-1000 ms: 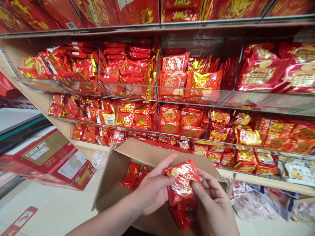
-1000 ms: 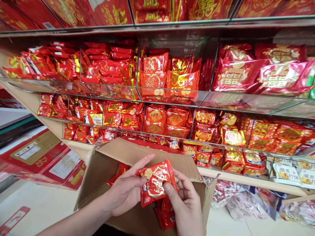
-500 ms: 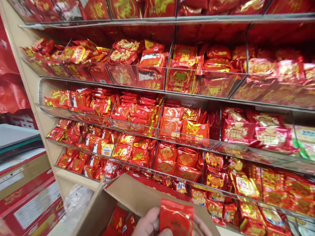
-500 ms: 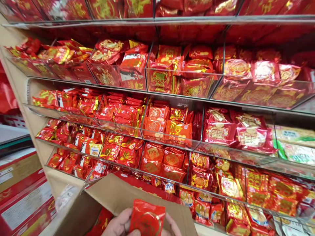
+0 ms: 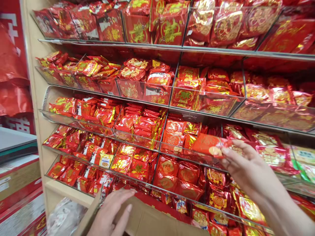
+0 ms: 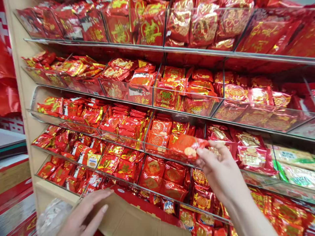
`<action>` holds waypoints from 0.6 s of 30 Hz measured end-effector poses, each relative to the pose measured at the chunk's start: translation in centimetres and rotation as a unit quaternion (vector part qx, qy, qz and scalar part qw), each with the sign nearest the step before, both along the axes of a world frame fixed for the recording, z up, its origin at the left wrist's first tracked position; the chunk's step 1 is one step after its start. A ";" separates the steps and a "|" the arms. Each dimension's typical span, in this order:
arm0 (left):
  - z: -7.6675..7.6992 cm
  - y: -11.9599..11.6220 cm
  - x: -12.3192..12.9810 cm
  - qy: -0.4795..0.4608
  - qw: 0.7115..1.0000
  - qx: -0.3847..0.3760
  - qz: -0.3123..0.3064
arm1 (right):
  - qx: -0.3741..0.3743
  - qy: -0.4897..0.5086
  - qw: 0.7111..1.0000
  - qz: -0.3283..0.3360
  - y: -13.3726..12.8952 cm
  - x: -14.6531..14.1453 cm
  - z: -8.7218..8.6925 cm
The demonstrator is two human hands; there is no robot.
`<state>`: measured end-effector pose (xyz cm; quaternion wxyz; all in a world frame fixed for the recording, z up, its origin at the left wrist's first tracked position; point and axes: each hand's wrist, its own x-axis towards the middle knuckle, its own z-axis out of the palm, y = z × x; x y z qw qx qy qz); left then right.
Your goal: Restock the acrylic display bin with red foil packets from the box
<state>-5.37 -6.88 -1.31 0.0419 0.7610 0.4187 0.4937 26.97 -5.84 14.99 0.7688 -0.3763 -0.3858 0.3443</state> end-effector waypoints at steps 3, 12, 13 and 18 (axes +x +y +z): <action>0.4 2.0 -2.6 0.077 0.989 0.087 0.096 | -0.032 0.079 0.996 0.039 3.6 -0.1 3.4; -1.6 3.6 -3.7 0.139 0.984 0.024 0.112 | -0.139 0.046 0.988 0.046 13.6 -2.1 6.9; -1.7 3.5 -3.6 0.141 0.984 0.015 0.110 | -0.143 0.037 0.988 0.042 14.4 -2.2 7.2; -1.9 3.1 -3.4 0.140 0.984 -0.009 0.107 | -0.120 -0.042 0.992 0.019 17.7 -3.0 8.0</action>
